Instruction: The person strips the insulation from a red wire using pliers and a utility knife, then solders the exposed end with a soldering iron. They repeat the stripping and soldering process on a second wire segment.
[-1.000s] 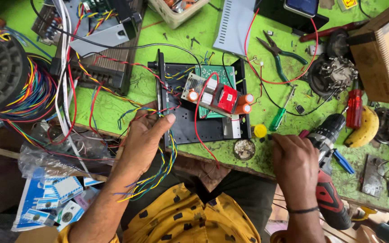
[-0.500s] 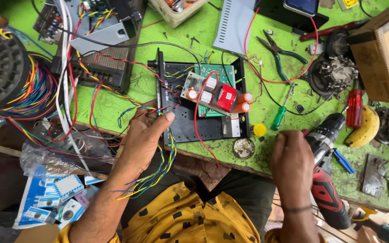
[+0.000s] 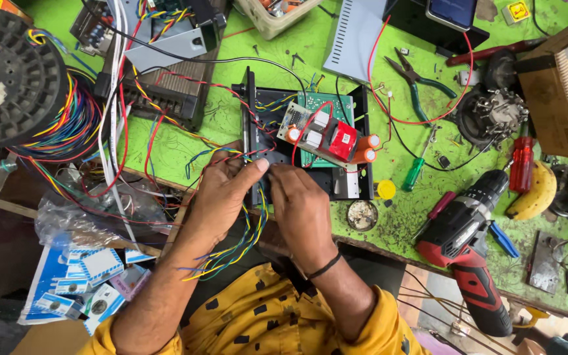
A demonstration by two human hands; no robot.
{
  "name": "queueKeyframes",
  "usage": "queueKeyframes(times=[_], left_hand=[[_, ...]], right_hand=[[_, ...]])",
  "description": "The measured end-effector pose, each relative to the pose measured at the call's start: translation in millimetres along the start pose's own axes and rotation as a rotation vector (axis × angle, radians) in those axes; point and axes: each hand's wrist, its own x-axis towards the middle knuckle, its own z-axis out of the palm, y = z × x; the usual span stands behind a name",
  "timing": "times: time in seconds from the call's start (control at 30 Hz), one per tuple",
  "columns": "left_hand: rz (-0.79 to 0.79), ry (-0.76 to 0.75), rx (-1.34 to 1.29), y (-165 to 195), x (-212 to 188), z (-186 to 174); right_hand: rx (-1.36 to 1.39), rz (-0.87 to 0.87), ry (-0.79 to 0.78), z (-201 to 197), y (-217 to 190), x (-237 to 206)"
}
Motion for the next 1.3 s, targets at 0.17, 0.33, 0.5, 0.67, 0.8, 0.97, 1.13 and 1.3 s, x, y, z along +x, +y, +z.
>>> queueKeyframes(times=[0.17, 0.33, 0.5, 0.67, 0.8, 0.97, 1.13, 1.3], left_hand=[[0.017, -0.027, -0.035, -1, 1, 0], [0.004, -0.029, -0.066, 2, -1, 2], [-0.002, -0.025, -0.054, 5, -1, 3], [0.002, -0.037, -0.059, 4, -1, 3], [0.003, -0.022, -0.05, 3, -1, 2], [-0.017, -0.016, -0.053, 1, -2, 0], [-0.012, -0.037, -0.028, 0, -2, -1], [0.013, -0.044, -0.049, 3, -1, 1]], right_hand=[[0.096, -0.002, 0.031, 3, 0, 6], [0.078, 0.024, 0.005, 2, 2, 7], [0.064, 0.009, -0.013, -4, 0, 10], [0.028, 0.016, -0.076, -7, -3, 15], [-0.007, 0.018, -0.093, -7, -3, 15], [0.023, 0.008, -0.108, -7, -6, 14], [-0.032, 0.051, -0.138, -6, -10, 16], [-0.072, 0.073, -0.155, -7, -8, 18]])
